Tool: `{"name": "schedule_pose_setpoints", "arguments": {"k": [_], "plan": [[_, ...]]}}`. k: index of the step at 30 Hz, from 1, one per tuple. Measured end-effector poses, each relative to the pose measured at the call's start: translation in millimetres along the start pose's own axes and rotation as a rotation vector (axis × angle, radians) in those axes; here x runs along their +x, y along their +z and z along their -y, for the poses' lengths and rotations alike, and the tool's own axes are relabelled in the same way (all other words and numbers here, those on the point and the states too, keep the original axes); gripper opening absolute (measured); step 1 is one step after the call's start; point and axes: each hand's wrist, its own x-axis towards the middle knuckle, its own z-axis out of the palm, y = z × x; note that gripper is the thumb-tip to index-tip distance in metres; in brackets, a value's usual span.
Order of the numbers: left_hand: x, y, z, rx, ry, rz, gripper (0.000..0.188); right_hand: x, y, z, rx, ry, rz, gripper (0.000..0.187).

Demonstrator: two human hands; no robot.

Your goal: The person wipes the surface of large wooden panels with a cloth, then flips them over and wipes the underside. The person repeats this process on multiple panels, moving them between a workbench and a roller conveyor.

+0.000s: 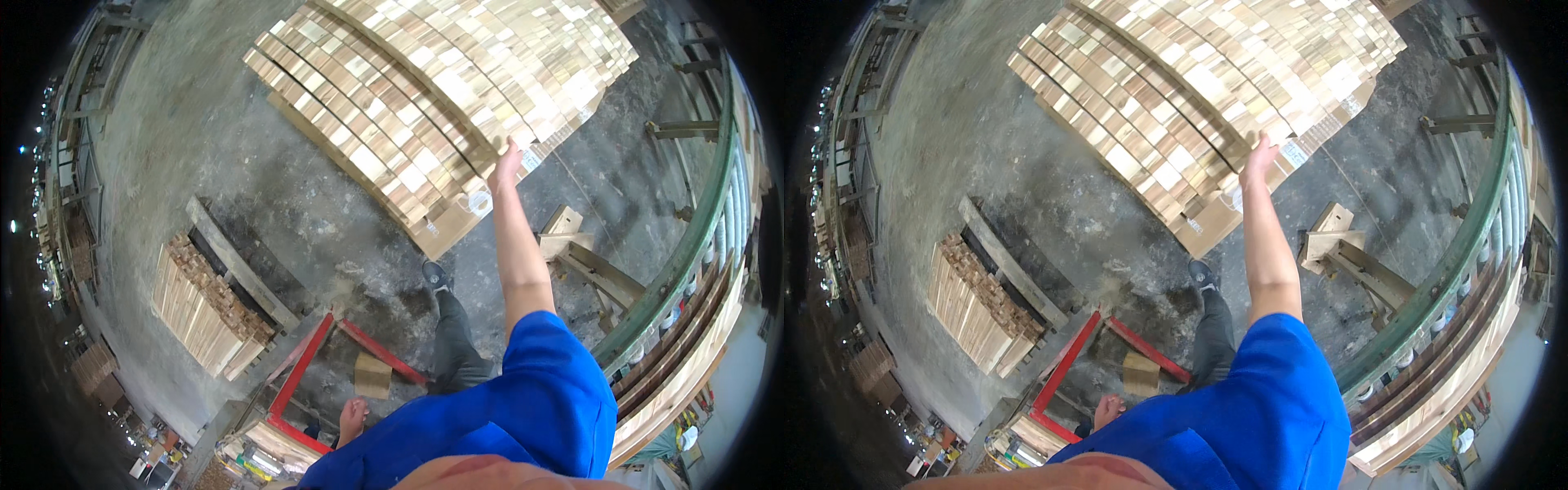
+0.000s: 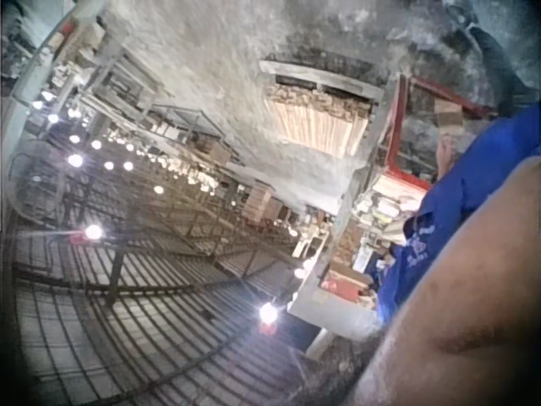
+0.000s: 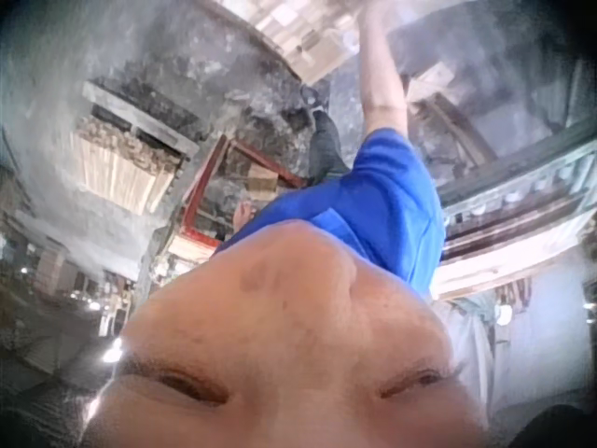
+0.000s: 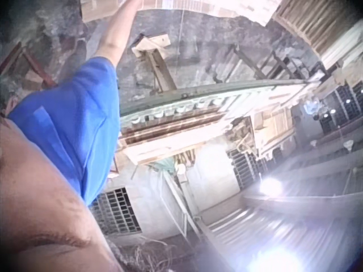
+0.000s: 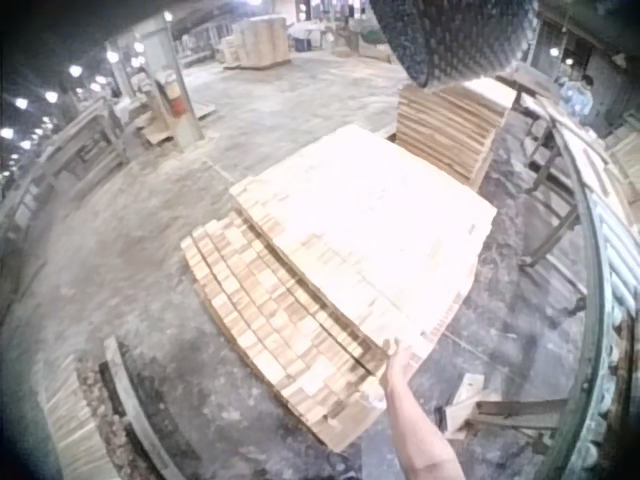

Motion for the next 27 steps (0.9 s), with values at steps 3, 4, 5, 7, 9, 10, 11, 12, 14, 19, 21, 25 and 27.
{"name": "schedule_pose_setpoints", "arguments": {"k": [3,4,5,7,9,10,11,12,14,19,21,25,27], "plan": [[13,5,2,-0.067,0.003,0.074,0.032,-26,-3,-8,-0.09,0.079,0.292,0.06],[20,3,-5,-0.014,0.004,0.077,0.032,-19,-6,-6,-0.3,-0.052,0.309,0.061],[29,3,-12,0.038,0.006,0.079,0.032,-10,-15,0,-0.453,-0.286,0.21,0.064],[28,4,-14,0.033,0.023,0.026,0.032,-28,-1,14,-0.746,-0.716,0.077,0.07],[34,0,-21,-0.019,0.101,0.021,0.032,-21,5,32,-1.069,-0.907,0.002,0.077],[36,-3,-23,-0.042,0.117,0.016,0.032,-9,4,42,-1.251,-0.89,0.016,0.08],[38,-5,-24,-0.066,0.132,0.011,0.032,0,4,50,-1.434,-0.867,0.032,0.082],[37,-3,-23,-0.103,0.141,-0.005,0.032,3,7,56,-1.441,-0.837,0.067,0.084],[31,1,-13,-0.11,0.159,-0.028,0.032,5,13,67,-1.461,-0.765,0.142,0.09],[17,12,15,-0.055,0.069,0.059,0.035,3,25,77,-1.578,-0.785,0.313,0.098],[10,17,26,0.032,0.034,0.058,0.037,-8,25,71,-1.615,-0.918,0.417,0.103],[19,6,28,0.113,0.06,0.09,0.039,-9,30,80,-1.849,-0.87,0.443,0.11],[33,1,23,0.133,0.051,0.104,0.038,-12,27,86,-1.824,-0.864,0.479,0.11]]}}
